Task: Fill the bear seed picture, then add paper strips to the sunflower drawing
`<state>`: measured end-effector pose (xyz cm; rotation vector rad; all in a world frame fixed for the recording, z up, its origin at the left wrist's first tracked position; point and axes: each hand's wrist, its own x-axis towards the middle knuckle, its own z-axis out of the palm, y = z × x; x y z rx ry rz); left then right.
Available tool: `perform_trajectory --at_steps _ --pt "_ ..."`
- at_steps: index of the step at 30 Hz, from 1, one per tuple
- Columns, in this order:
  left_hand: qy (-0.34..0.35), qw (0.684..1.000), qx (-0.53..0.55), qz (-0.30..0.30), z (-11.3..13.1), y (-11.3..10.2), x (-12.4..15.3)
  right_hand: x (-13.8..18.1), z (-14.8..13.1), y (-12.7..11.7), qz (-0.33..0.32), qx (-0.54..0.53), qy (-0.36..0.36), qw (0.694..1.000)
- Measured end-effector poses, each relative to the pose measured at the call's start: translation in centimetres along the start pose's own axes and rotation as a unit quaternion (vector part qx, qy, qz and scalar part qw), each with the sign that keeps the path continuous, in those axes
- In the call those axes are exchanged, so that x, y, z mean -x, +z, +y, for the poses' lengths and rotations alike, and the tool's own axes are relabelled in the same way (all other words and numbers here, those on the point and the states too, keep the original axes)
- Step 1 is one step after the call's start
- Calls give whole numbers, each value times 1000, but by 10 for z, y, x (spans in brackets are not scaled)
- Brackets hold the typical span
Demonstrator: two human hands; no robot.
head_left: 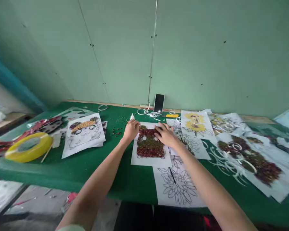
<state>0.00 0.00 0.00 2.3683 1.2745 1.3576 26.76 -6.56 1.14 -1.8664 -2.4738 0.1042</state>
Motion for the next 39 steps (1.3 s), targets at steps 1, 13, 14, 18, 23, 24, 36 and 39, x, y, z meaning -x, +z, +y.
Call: perform_trajectory --at_steps 1,13,14,18,23,24,36,39 --pt "-1 1000 -1 0 0 0 0 0 1 -1 5 -4 8 1000" --pt "-2 1000 6 9 3 -1 1 4 1 1 43 -12 -6 999" --pt "-3 1000 7 9 3 -2 1 2 0 2 43 -12 -7 999" --pt "-4 1000 8 11 3 -3 1 -3 1 3 51 -14 -8 999" --pt "-3 1000 8 11 2 -2 0 4 8 -1 74 -2 10 997" --pt "-2 1000 9 9 2 -2 0 5 8 -2 72 0 10 997" --pt "-9 1000 7 9 1 -3 0 -7 6 -1 62 -14 21 998" --pt "-15 1000 7 7 1 -4 0 -7 4 0 42 -11 23 999"
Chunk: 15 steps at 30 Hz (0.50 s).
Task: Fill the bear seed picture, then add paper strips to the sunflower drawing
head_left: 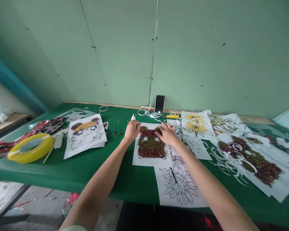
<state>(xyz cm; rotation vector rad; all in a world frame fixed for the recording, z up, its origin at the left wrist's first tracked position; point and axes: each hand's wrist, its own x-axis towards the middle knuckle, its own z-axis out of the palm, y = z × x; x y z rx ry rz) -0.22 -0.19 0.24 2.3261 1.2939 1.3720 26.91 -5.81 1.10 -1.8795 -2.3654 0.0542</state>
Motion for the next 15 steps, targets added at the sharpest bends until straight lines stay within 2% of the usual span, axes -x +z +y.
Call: perform_trajectory --at_steps 6,15 --pt "-9 1000 -7 0 1 -1 0 -4 -10 2 -14 -11 -18 1000" --pt "-13 1000 4 6 2 -3 0 4 -7 0 -29 -10 10 999"
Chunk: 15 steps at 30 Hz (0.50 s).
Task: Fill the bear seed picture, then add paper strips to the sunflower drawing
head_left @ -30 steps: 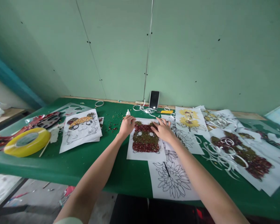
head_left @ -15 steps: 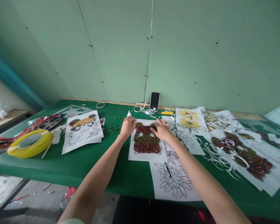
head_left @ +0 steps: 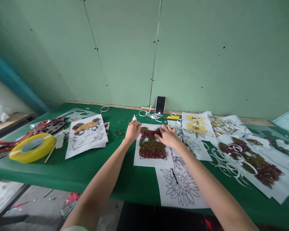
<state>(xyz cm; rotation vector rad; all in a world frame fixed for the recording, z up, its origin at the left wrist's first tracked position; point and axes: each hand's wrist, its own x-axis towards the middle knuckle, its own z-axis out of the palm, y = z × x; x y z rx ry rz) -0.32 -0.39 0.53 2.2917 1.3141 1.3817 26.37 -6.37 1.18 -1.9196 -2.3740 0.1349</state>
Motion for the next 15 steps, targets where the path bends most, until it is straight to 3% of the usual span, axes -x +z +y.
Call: perform_trajectory --at_steps 9,15 --pt "-2 1000 -5 -4 1 0 1 -10 -14 4 16 1 -38 999" --pt "0 1000 -7 -6 -2 1 1 -26 -3 -6 9 -15 13 1000"
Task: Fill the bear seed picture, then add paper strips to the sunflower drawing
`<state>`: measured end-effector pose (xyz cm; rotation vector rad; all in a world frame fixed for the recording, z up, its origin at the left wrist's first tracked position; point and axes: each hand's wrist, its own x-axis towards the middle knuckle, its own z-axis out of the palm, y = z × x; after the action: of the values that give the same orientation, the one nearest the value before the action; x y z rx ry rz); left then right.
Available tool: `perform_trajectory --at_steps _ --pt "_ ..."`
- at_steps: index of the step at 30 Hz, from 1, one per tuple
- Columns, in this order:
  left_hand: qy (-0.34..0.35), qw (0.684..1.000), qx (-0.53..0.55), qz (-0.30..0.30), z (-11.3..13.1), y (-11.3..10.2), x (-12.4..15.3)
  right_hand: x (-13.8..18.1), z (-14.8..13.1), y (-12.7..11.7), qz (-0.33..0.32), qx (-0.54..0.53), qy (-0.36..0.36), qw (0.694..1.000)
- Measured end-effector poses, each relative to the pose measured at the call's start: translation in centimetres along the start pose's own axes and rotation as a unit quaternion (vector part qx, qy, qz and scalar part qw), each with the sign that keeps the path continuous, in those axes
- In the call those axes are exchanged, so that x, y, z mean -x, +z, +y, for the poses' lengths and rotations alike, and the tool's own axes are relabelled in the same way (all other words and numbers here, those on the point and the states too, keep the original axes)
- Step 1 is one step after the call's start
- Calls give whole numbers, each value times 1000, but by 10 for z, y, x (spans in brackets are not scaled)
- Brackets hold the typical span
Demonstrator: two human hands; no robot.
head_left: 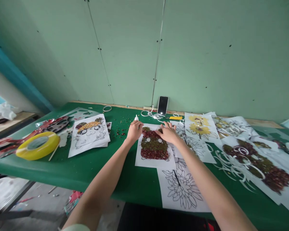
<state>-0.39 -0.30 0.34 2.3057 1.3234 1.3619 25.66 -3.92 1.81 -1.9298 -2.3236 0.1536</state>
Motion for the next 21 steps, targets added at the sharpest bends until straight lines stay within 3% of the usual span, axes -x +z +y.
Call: perform_trajectory --at_steps 7,21 --pt "2 1000 1 -1 2 0 0 -6 -8 -3 -26 -7 -36 999" --pt "0 1000 2 2 -1 0 1 -6 1 -5 -17 6 3 1000"
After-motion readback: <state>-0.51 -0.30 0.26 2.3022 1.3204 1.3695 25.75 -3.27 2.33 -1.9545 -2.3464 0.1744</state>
